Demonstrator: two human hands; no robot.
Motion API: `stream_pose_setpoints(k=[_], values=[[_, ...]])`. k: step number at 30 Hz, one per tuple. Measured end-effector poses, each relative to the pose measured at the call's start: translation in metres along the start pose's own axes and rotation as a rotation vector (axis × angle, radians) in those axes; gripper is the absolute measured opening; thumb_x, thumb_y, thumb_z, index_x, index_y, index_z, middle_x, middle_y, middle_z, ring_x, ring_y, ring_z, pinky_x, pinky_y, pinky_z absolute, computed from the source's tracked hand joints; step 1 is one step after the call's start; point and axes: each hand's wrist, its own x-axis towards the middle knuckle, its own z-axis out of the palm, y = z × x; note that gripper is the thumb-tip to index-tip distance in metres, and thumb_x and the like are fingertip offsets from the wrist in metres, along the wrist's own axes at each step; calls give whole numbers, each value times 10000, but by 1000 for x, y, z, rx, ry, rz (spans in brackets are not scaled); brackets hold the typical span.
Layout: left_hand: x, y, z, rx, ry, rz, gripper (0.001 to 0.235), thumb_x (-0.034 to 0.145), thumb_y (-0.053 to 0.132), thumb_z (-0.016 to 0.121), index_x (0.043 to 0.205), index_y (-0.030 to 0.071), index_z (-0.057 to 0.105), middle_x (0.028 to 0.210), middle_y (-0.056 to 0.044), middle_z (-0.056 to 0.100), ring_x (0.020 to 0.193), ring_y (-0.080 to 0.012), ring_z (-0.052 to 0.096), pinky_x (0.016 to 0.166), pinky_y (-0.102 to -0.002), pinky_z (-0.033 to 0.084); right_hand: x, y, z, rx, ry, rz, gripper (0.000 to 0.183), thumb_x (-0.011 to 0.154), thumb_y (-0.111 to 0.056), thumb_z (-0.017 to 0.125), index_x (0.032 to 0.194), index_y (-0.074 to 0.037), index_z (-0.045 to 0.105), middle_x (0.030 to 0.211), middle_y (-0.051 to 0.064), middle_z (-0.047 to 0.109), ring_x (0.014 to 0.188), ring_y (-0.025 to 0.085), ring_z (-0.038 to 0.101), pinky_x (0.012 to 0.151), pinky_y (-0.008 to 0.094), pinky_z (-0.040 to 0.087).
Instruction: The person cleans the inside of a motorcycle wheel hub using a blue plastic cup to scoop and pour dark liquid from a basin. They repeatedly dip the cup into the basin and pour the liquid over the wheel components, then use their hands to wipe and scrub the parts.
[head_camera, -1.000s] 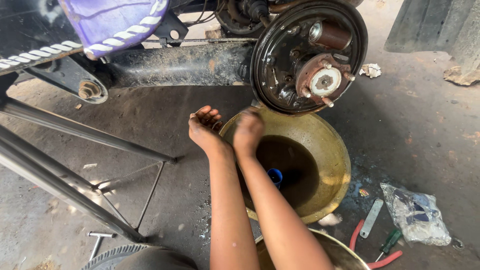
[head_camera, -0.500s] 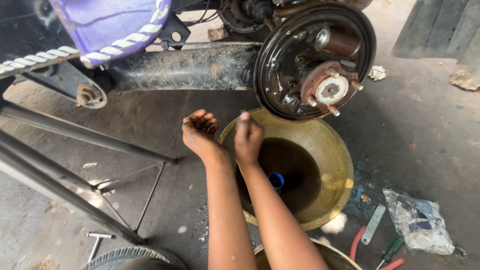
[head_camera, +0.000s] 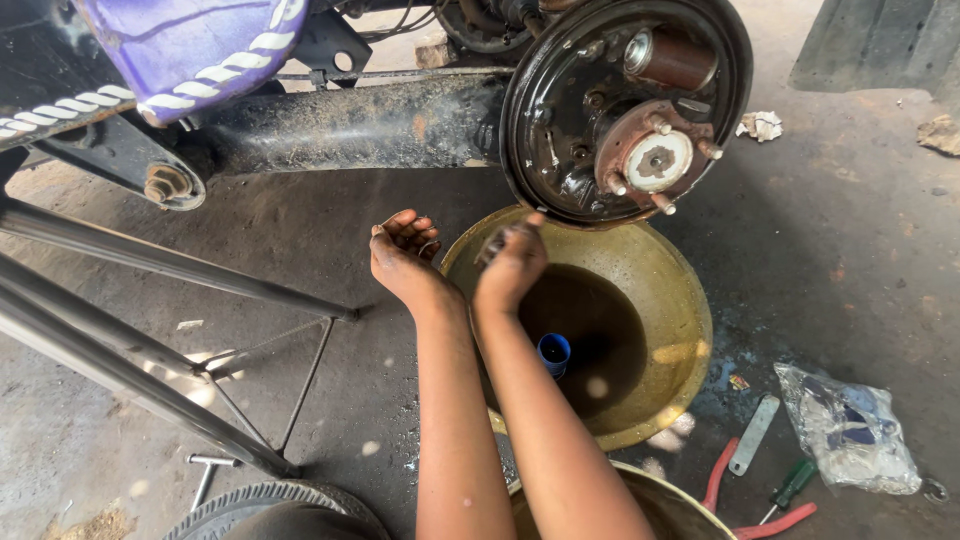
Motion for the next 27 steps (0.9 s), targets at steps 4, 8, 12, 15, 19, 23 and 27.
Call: stream_pose_setpoints(k=[4, 8, 12, 15, 19, 23, 27], values=[[-1, -1, 2, 24, 9, 26, 399, 1014, 294, 368, 882, 54, 658, 762, -63, 674, 682, -159, 598, 649, -308, 455, -4, -21, 6, 106, -101, 149, 520, 1030, -553, 439, 713, -140, 428, 542, -35, 374, 408, 87, 311, 377, 303, 214], [-2, -4, 6, 7, -25, -2, 416, 1021, 303, 365, 870, 47, 656, 753, -66, 667, 676, -163, 598, 651, -316, 469, -1, -20, 9, 104, -77, 202, 572, 1025, -593, 498, 684, -146, 397, 543, -43, 349, 415, 74, 272, 388, 280, 182], [-2, -3, 4, 23, -14, 30, 401, 1015, 299, 358, 876, 63, 652, 756, -62, 670, 672, -157, 590, 641, -312, 449, 1, -17, 4, 63, -171, 206, 606, 981, -671, 454, 668, -156, 389, 513, -31, 355, 388, 96, 282, 368, 297, 190], [1, -2, 2, -13, 3, 2, 410, 1019, 305, 366, 864, 56, 654, 752, -65, 666, 670, -163, 594, 651, -316, 462, 4, -15, 2, -23, -224, 187, 601, 989, -647, 517, 686, -140, 405, 543, -11, 390, 422, 125, 333, 402, 326, 217], [0, 0, 2, 5, 0, 15, 395, 1011, 298, 361, 871, 71, 651, 759, -57, 668, 671, -157, 591, 642, -311, 445, 1, -24, 4, 181, -184, 302, 585, 985, -659, 500, 696, -167, 372, 539, -39, 313, 407, 90, 228, 393, 296, 143], [2, -1, -1, -17, 4, 3, 402, 1016, 304, 366, 869, 65, 654, 757, -59, 665, 675, -162, 593, 648, -315, 455, 3, -35, -1, 233, -309, 379, 582, 981, -656, 509, 691, -173, 365, 527, -40, 288, 395, 96, 219, 385, 302, 140], [1, -3, 2, -4, -12, -5, 401, 1018, 307, 357, 875, 72, 649, 763, -51, 667, 682, -153, 594, 648, -311, 451, -1, -39, -2, 292, -241, 387, 569, 980, -641, 517, 681, -180, 365, 534, -33, 288, 404, 111, 236, 398, 312, 160]])
